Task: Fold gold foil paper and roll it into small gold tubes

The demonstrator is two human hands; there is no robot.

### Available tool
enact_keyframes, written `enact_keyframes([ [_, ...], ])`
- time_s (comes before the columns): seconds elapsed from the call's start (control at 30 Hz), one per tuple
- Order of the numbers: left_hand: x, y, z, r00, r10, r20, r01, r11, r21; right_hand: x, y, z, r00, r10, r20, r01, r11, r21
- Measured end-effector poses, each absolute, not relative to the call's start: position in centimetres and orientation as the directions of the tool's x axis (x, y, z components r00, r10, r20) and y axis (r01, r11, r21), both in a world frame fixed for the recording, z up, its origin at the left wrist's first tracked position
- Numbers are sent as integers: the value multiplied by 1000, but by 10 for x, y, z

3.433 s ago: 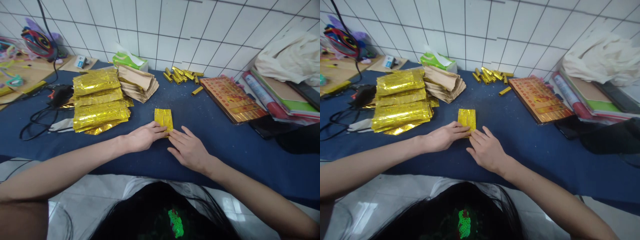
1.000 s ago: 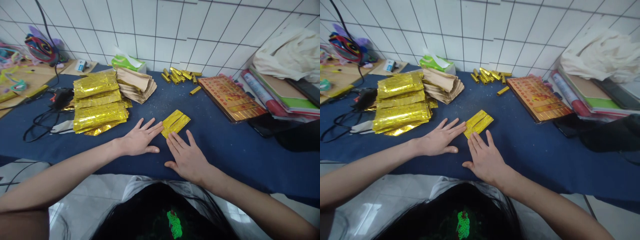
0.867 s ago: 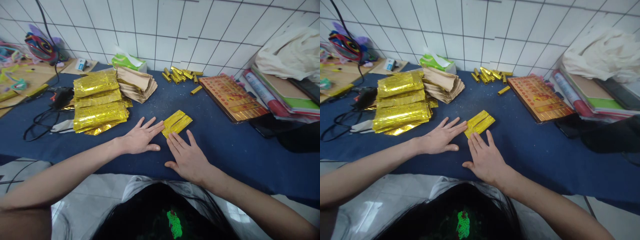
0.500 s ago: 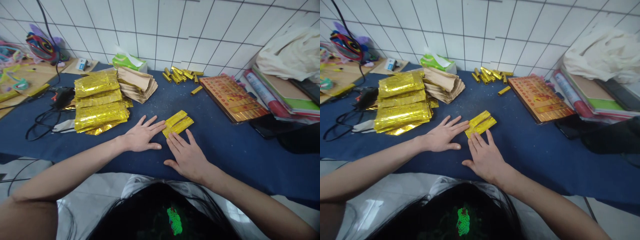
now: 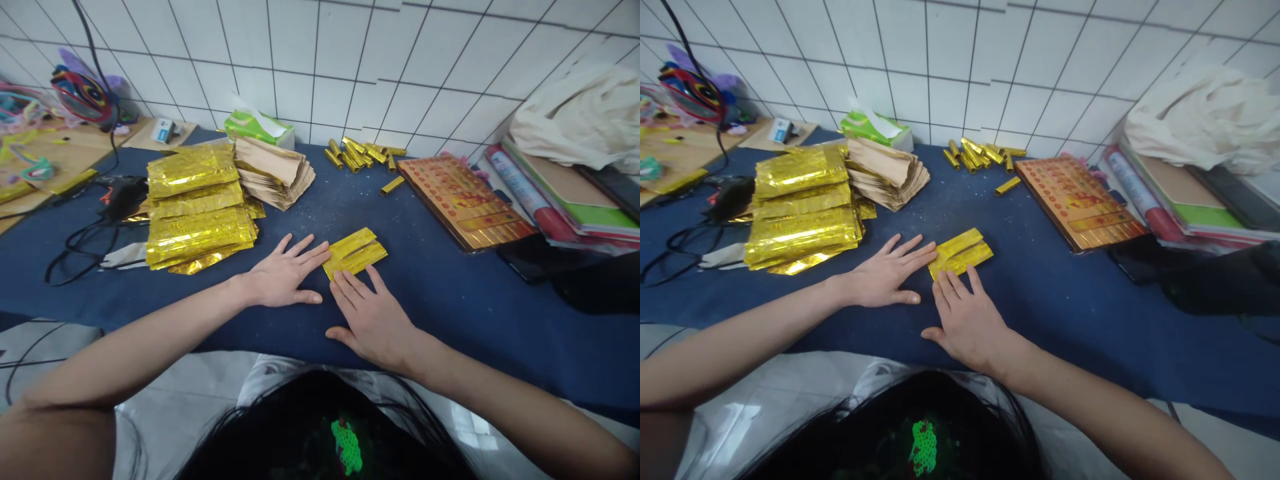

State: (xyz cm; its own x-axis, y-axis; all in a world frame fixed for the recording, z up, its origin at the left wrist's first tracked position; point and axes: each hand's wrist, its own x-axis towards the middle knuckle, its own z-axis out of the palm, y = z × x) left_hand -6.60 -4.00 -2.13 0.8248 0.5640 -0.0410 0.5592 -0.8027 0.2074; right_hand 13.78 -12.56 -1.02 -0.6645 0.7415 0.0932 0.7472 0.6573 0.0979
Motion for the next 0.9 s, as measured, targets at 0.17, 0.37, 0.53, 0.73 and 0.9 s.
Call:
enact_keyframes([
  [0.17,-65,-41,-22,812,584,-15,577,-798,176,133,-122,-8,-689,722,66,725,685,76],
  [0.37,-57,-56,-19,814,578,53,570,-813,120,129,-121,-10,-679,732,49,734,678,40],
  [0.53,-55,-61,-17,811,583,49,573,-809,132,135,-119,-4,-694,719,42,718,695,-37],
  [0.73,-58,-59,-18,833,553,15,545,-826,143,148,-85,12,-693,710,127,667,697,-263],
  [0.9,-58,-60,-18,844,534,46,526,-841,128,149,-59,3,-696,716,48,693,688,-214],
])
